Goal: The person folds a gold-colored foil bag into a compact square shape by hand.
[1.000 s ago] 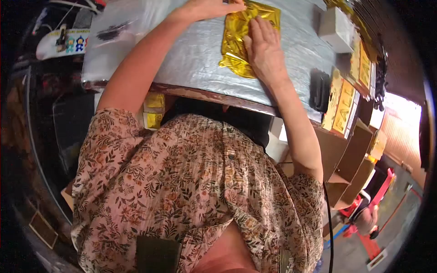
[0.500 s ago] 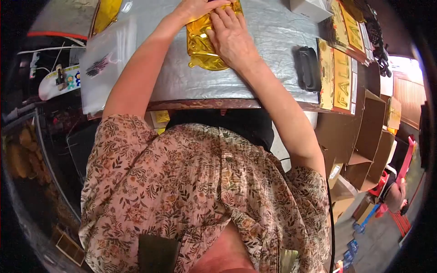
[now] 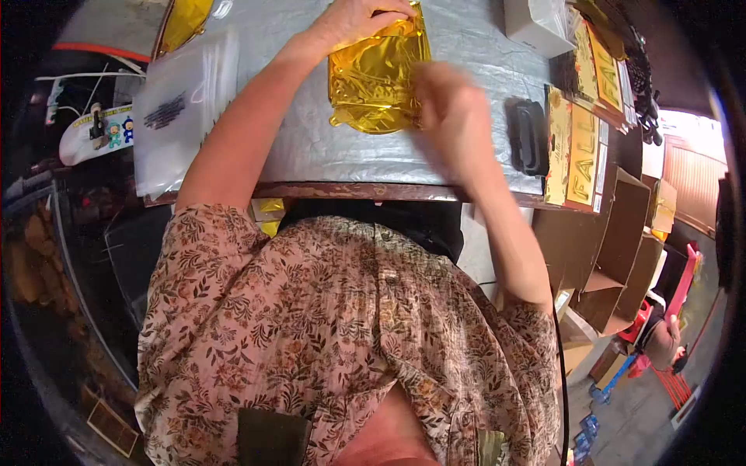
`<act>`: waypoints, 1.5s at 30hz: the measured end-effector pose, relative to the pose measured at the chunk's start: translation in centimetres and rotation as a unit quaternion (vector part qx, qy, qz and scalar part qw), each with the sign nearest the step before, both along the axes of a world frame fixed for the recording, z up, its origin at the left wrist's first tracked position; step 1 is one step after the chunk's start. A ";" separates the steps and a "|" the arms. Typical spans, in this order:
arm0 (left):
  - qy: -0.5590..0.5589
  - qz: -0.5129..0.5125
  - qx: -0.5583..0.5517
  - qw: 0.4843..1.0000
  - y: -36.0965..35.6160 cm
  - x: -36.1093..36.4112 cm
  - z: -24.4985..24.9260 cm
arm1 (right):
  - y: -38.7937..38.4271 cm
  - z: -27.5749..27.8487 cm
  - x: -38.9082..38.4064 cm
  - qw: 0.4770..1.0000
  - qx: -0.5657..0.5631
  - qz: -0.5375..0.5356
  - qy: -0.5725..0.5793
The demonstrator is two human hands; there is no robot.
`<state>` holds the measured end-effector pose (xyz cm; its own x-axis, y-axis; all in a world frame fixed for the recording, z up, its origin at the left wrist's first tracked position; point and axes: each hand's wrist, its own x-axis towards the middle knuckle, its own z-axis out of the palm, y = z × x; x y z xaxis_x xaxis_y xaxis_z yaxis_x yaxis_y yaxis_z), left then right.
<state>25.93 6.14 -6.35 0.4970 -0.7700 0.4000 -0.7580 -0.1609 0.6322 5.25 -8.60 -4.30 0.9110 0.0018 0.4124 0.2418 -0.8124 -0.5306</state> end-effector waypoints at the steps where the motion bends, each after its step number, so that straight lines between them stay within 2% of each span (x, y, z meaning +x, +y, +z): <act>1: 0.002 0.003 -0.002 1.000 0.0 0.0 0.0 | -0.9 0.5 1.0 0.996 0.064 -0.053 0.030; 2: -0.004 -0.004 -0.010 1.000 0.0 0.2 0.0 | -1.8 0.5 2.2 0.996 0.061 -0.048 0.030; 4: -0.008 -0.007 -0.017 1.000 0.2 0.4 -0.2 | -2.8 0.5 4.1 0.977 0.140 -0.076 0.145; 7: -0.033 -0.023 -0.022 0.999 -0.1 1.0 -1.0 | -3.4 0.7 5.2 0.968 0.116 -0.090 0.202; 12: -0.058 0.010 -0.050 0.997 -0.1 1.0 -2.3 | -4.5 0.0 6.5 0.972 0.081 -0.076 0.209; 15: -0.031 0.034 -0.053 0.998 0.0 0.1 -1.8 | -4.0 1.5 6.1 0.964 0.029 -0.083 0.251; 18: -0.048 0.040 -0.056 0.996 0.3 -0.4 -0.9 | -3.9 2.4 6.1 0.928 0.118 -0.057 0.349; 19: -0.051 0.040 -0.059 0.996 0.4 0.0 -1.2 | -3.8 2.5 5.9 0.929 0.116 -0.058 0.347; 21: -0.072 0.032 -0.040 0.996 0.3 0.7 -2.7 | -3.4 2.7 4.6 0.916 0.223 -0.017 0.334; 23: -0.072 0.031 -0.048 0.996 0.2 0.7 -2.7 | -3.5 1.8 3.7 0.906 0.265 0.035 0.327; 25: -0.072 0.028 -0.052 0.996 0.3 0.5 -2.6 | -3.2 -1.2 2.6 0.969 0.172 0.070 0.162; 26: -0.074 0.031 -0.059 0.995 0.3 0.4 -2.6 | -2.3 0.5 1.8 0.983 0.072 0.075 0.149; 27: -0.074 0.033 -0.067 0.994 0.2 0.4 -2.5 | -1.4 0.6 0.9 0.984 0.074 0.071 0.146; 29: -0.068 0.032 -0.059 0.995 0.1 0.7 -2.4 | 0.2 0.5 -0.1 0.988 -0.137 0.053 0.043; 30: -0.057 0.035 -0.049 0.997 0.1 0.5 -2.5 | 1.0 -0.4 -0.2 0.989 -0.141 0.048 0.004; 31: -0.055 0.026 -0.045 0.997 0.2 0.4 -2.5 | 1.6 -0.6 -0.5 0.975 -0.211 0.061 0.042; 34: -0.055 0.029 -0.034 0.997 0.2 -0.2 -1.4 | 4.7 -1.9 -0.8 0.986 -0.168 0.001 -0.004; 37: -0.056 0.019 -0.040 0.997 0.1 0.1 -1.6 | 6.4 -2.2 -0.5 0.982 -0.179 -0.031 0.051; 39: -0.054 0.016 -0.049 0.997 -0.2 -1.4 0.8 | 7.4 -3.0 0.1 0.984 -0.153 -0.031 0.081; 40: -0.028 0.020 -0.053 0.998 -0.2 -1.6 0.9 | 7.9 -2.2 0.2 0.979 -0.146 -0.034 0.137; 41: -0.002 0.024 -0.057 0.998 -0.2 -1.7 0.9 | 8.2 -2.7 0.3 0.979 -0.141 -0.040 0.139; 43: 0.011 0.018 -0.025 0.999 0.1 -0.6 -0.5 | 8.2 -3.6 0.9 0.983 -0.174 -0.064 -0.004; 45: -0.058 0.025 -0.019 0.998 0.0 -0.3 -1.3 | 7.7 -3.7 1.2 0.980 -0.189 -0.047 0.035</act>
<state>25.67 6.11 -7.61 0.4840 -0.7279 0.4857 -0.8174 -0.1780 0.5478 6.43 -0.94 -7.98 0.9404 0.0561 0.3353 0.1294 -0.9711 -0.2005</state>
